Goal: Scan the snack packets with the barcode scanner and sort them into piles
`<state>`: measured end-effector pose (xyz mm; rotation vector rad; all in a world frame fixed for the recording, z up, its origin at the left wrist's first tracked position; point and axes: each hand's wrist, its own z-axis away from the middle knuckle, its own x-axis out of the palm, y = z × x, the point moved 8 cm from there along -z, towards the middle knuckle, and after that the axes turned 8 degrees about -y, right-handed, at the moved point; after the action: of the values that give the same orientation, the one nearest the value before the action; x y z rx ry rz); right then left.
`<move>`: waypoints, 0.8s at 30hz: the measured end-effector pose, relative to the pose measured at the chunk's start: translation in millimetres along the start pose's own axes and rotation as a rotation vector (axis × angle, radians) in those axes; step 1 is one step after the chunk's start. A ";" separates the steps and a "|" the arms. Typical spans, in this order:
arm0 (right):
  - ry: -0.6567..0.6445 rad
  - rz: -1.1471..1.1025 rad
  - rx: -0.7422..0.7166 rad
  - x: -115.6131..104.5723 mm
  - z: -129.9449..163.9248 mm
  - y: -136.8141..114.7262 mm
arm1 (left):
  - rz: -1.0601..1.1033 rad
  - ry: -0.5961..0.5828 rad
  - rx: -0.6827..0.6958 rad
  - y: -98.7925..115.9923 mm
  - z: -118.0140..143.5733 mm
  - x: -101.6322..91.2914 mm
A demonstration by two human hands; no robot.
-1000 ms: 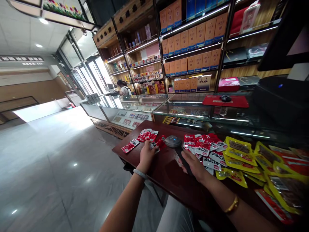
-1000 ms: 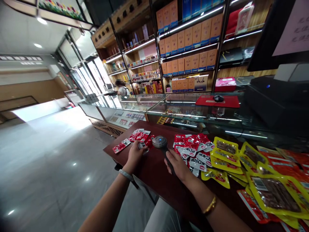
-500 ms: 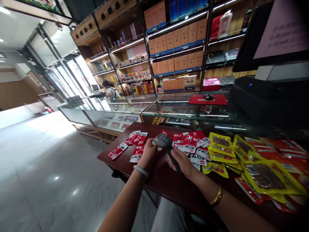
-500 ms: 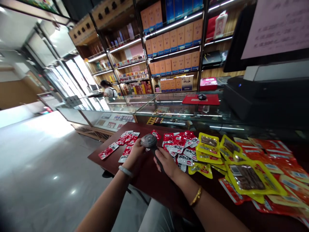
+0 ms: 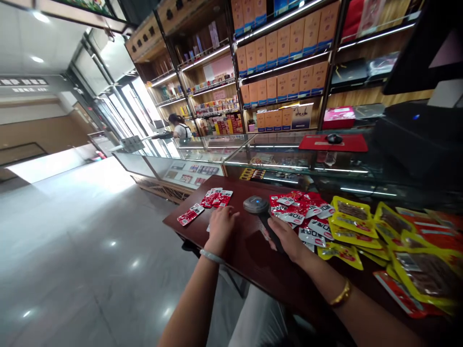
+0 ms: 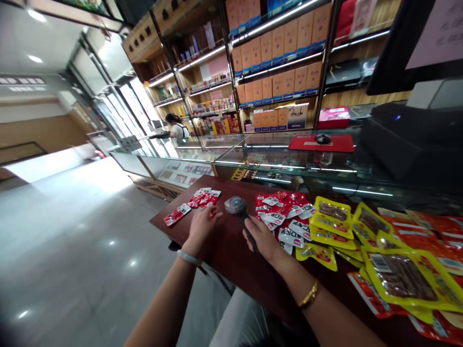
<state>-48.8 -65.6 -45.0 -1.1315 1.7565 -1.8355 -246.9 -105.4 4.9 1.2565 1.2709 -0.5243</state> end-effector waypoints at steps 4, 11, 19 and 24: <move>-0.016 -0.006 0.039 1.5 -0.6 11.3 | -0.356 0.048 -0.319 -59.9 21.2 -22.6; -0.014 -0.008 0.045 2.6 1.5 9.7 | -0.260 -0.112 -0.343 -75.5 16.3 -3.3; -0.020 0.014 0.031 5.2 2.8 1.4 | 0.307 -0.015 -0.165 -46.8 8.6 21.7; -0.013 -0.004 0.021 4.0 3.3 1.6 | 0.411 0.029 -0.112 -26.5 8.7 24.4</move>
<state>-49.3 -71.0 -45.6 -1.1375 1.7254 -1.8401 -259.0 -113.6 -29.2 1.3873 1.0121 -0.1377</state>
